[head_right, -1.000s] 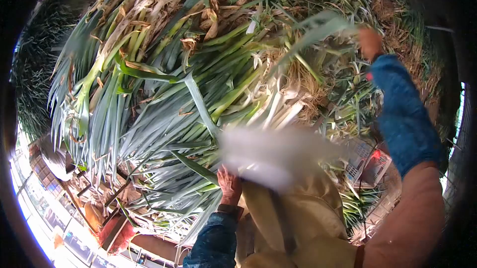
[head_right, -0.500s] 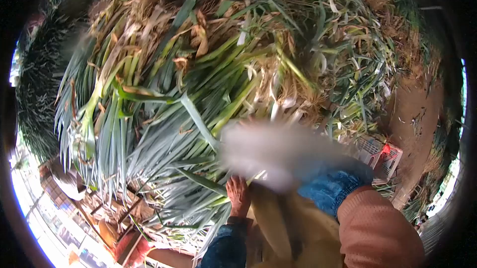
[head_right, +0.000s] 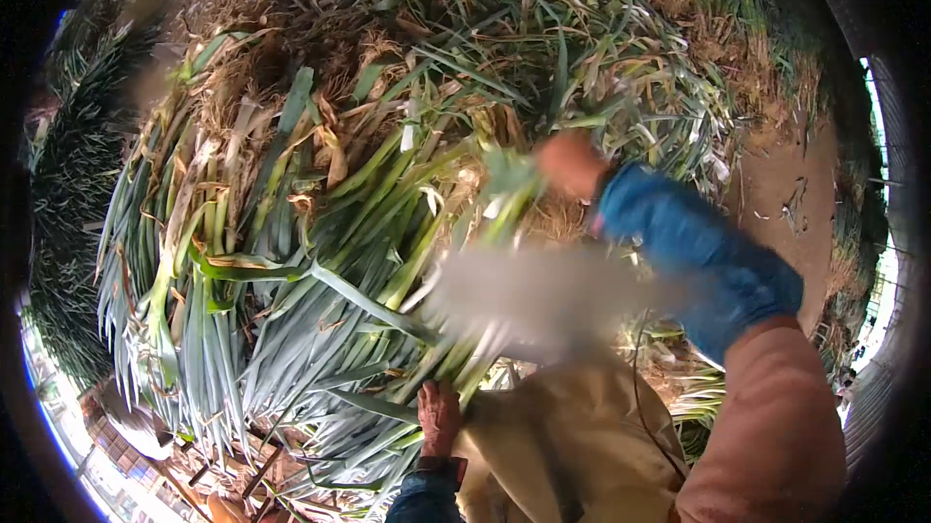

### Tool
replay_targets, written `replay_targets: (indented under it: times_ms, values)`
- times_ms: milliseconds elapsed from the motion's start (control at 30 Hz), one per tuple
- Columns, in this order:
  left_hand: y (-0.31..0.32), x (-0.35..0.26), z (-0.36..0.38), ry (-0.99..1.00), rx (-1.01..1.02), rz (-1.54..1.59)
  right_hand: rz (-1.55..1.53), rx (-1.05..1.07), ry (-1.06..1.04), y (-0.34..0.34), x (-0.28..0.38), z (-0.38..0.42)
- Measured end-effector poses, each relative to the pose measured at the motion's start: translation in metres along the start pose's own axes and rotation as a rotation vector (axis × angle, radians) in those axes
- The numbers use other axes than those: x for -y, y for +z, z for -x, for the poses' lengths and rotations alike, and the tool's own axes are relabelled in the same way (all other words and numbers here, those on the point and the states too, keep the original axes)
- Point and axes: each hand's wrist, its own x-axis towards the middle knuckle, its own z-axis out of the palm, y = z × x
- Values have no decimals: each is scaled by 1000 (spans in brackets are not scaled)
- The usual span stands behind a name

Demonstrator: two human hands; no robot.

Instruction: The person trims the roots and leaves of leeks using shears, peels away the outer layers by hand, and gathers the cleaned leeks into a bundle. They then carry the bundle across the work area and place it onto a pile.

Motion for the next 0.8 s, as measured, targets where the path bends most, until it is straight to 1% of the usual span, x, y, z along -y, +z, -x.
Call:
replay_targets:
  times_ms: [67, 100, 133, 200, 233, 267, 300, 333, 367, 400, 433, 467, 500, 533, 567, 600, 667, 700, 767, 800]
  values:
    - [-8, -5, -5, -43, 17, 1, 81, -506, 117, 5, -156, 14]
    - [-12, -8, -9, -14, -34, 71, -18, -336, 292, -41, -171, 23]
    - [-20, -14, -14, -22, -24, 93, -84, -162, 474, -88, -185, 32]
    - [-14, -9, -30, 193, -131, 117, 232, -274, 520, -85, -162, 22]
    - [-30, -21, -41, 156, -172, 140, 392, -334, 536, -82, -143, 13]
    - [-30, -20, -50, 122, -180, 151, 182, -301, 480, -66, -110, 1]
    - [-24, -15, -61, 54, -217, 153, -62, -294, 440, -68, -56, -13]
    - [-15, -10, -69, -12, -250, 155, -311, -578, 156, -42, -15, -24]
    - [-11, -9, -76, -7, -230, 103, -331, -478, 114, -18, 30, -35]
    - [-7, -6, -82, 0, -211, 50, -431, -25, 45, -51, 80, -42]
    - [-3, -2, -81, 7, -187, -5, -287, -150, -89, -34, 119, -40]
    - [6, 0, -75, -29, -218, -36, -125, -295, -202, -18, 157, -37]
    - [19, -3, -71, -63, -253, -63, -36, -316, -208, 14, 183, -35]
    - [23, -7, -70, -96, -294, -90, -38, -228, -132, 24, 201, -32]
    - [24, -8, -67, -130, -249, -90, -42, -240, -134, 35, 201, -34]
    - [25, -4, -64, -124, -243, -66, -46, -252, -141, 39, 199, -36]
    - [29, -4, -63, -108, -238, -3, -163, -137, -271, 42, 188, -35]
    - [29, -3, -67, -114, -240, -45, -216, -75, -329, 40, 181, -31]
    - [21, -2, -72, -132, -240, -129, -237, 6, -380, 27, 171, -15]
    - [17, 1, -73, -105, -224, -105, -246, 36, -409, 24, 167, -12]
